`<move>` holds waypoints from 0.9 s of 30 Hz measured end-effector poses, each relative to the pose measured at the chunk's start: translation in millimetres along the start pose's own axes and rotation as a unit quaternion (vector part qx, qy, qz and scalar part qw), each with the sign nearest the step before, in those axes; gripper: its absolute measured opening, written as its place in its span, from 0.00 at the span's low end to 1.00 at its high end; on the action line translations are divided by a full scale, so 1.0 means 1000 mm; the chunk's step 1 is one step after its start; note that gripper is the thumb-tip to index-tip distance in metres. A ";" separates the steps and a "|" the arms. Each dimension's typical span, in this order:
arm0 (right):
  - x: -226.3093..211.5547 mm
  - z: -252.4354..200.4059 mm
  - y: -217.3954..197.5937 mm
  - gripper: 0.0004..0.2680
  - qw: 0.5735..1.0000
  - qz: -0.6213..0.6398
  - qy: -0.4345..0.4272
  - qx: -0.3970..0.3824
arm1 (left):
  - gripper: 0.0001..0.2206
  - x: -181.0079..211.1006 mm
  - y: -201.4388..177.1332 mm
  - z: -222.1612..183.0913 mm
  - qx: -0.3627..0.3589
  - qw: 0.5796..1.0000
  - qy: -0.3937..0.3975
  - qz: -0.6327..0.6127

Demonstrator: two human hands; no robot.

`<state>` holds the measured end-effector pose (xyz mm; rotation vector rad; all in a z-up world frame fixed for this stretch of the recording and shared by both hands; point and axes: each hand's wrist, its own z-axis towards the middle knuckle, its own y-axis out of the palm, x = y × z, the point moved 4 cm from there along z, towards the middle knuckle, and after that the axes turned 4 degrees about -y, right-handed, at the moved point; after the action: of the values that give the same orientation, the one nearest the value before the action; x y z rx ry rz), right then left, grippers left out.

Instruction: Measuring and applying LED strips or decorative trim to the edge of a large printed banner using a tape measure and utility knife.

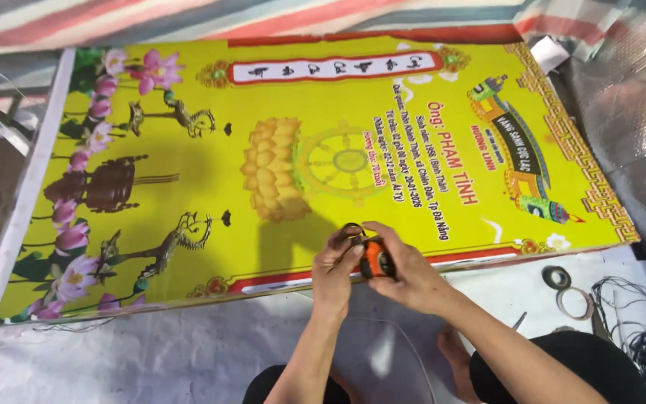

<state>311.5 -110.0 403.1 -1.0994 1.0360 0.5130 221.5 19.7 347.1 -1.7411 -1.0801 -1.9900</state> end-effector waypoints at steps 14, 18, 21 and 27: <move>0.137 -0.198 0.096 0.16 0.914 0.116 0.367 -0.131 | 0.10 0.066 -0.104 0.068 0.279 0.921 -0.060 -0.265; 0.140 -0.172 0.106 0.15 0.856 0.367 0.363 0.005 | 0.13 -0.015 -0.051 0.062 0.077 0.977 0.023 -0.199; 0.101 -0.123 0.082 0.21 0.837 0.397 0.365 0.094 | 0.05 -0.080 -0.005 0.038 -0.027 0.984 -0.159 -0.074; 0.066 -0.099 0.066 0.16 0.827 0.404 0.368 0.135 | 0.08 -0.086 0.003 0.021 -0.024 0.960 -0.277 0.027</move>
<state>248.5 -181.8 305.5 -0.5362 2.2250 0.5824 258.8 10.5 267.0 -2.4071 -1.1230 -1.5337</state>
